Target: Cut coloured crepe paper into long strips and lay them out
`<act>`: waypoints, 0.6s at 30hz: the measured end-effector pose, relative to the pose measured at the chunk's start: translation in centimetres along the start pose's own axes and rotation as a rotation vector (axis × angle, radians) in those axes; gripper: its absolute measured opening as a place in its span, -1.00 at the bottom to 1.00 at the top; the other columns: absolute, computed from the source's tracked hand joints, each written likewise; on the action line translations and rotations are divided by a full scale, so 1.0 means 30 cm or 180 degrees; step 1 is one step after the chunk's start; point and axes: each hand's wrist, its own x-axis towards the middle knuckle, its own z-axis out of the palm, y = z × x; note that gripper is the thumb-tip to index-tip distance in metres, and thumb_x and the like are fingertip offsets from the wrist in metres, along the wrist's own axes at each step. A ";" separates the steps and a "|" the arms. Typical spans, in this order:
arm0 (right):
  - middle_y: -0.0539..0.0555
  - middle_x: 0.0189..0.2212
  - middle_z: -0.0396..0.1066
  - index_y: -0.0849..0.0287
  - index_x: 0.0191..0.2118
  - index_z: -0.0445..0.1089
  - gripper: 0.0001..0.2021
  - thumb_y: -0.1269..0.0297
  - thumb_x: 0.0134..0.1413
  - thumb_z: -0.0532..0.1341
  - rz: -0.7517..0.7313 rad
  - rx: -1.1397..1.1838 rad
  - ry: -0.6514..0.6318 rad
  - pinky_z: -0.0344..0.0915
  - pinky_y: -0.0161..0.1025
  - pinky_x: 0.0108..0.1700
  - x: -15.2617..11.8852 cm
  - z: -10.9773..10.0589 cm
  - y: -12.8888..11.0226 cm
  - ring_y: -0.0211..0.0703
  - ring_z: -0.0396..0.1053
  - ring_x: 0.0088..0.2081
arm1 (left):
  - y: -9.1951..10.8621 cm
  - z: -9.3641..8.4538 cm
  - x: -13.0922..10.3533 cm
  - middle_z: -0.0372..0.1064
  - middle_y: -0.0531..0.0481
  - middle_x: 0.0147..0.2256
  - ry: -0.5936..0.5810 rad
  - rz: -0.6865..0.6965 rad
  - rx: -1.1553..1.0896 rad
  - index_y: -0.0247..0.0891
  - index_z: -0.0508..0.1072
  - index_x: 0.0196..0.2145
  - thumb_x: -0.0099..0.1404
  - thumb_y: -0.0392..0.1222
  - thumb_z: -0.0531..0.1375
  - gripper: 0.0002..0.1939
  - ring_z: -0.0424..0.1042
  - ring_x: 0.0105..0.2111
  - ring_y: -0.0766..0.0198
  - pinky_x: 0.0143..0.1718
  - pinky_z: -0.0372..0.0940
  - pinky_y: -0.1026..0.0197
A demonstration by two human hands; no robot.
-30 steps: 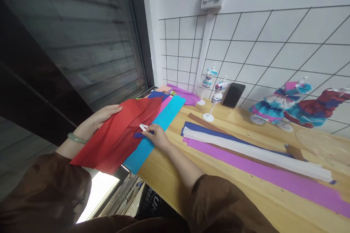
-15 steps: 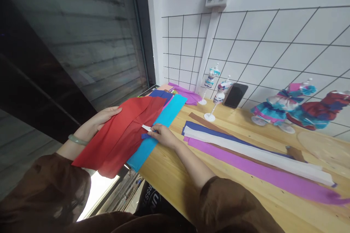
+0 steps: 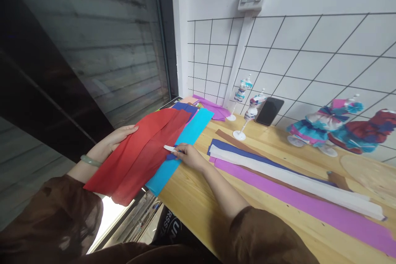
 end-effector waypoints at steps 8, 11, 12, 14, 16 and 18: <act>0.10 -0.26 0.43 0.22 -0.27 0.44 -0.64 0.00 -0.02 0.19 0.0333 0.0430 0.0118 0.35 -0.17 -0.25 -0.033 -0.016 0.020 -0.15 0.39 -0.29 | -0.017 -0.016 -0.004 0.48 -0.15 -0.23 0.0220 -0.0146 -0.0038 -0.28 0.42 -0.17 0.06 -0.19 0.29 -0.65 0.50 -0.31 0.12 -0.28 0.43 0.15; 0.11 -0.29 0.46 0.23 -0.30 0.44 -0.64 0.00 -0.04 0.21 0.0432 0.0500 0.0143 0.31 -0.16 -0.20 -0.066 -0.057 -0.009 -0.13 0.40 -0.28 | -0.028 -0.031 0.006 0.48 -0.13 -0.24 0.0357 -0.0204 -0.0118 -0.26 0.44 -0.22 0.03 -0.21 0.30 -0.68 0.50 -0.32 0.12 -0.32 0.43 0.16; 0.11 -0.31 0.47 0.22 -0.28 0.43 -0.64 0.00 -0.03 0.21 0.0475 0.0539 0.0155 0.30 -0.16 -0.20 -0.077 -0.076 -0.021 -0.13 0.41 -0.28 | -0.030 -0.033 0.008 0.48 -0.12 -0.24 0.0374 -0.0235 -0.0179 -0.25 0.44 -0.22 0.02 -0.22 0.31 -0.69 0.50 -0.32 0.12 -0.32 0.43 0.16; 0.09 -0.36 0.49 0.20 -0.24 0.40 -0.65 0.01 -0.03 0.21 0.0613 0.0792 0.0316 0.30 -0.18 -0.22 -0.100 -0.121 -0.048 -0.14 0.43 -0.31 | -0.030 -0.032 0.009 0.49 -0.10 -0.24 0.0367 -0.0296 -0.0312 -0.23 0.44 -0.23 0.01 -0.24 0.31 -0.69 0.50 -0.32 0.12 -0.31 0.43 0.15; 0.05 -0.43 0.49 0.17 -0.22 0.38 -0.67 0.06 -0.05 0.25 0.0728 0.1276 0.0656 0.31 -0.21 -0.28 -0.123 -0.170 -0.074 -0.16 0.44 -0.37 | -0.026 -0.027 0.010 0.49 -0.10 -0.25 0.0355 -0.0345 -0.0402 -0.24 0.43 -0.24 0.00 -0.26 0.30 -0.70 0.50 -0.33 0.12 -0.29 0.43 0.14; 0.02 -0.45 0.48 0.15 -0.23 0.38 -0.71 0.12 -0.09 0.29 0.0733 0.1828 0.1073 0.32 -0.26 -0.34 -0.152 -0.219 -0.097 -0.20 0.43 -0.42 | -0.023 -0.028 0.014 0.49 -0.10 -0.28 0.0397 -0.0406 -0.0387 -0.26 0.43 -0.26 -0.01 -0.27 0.30 -0.70 0.50 -0.36 0.14 -0.29 0.43 0.13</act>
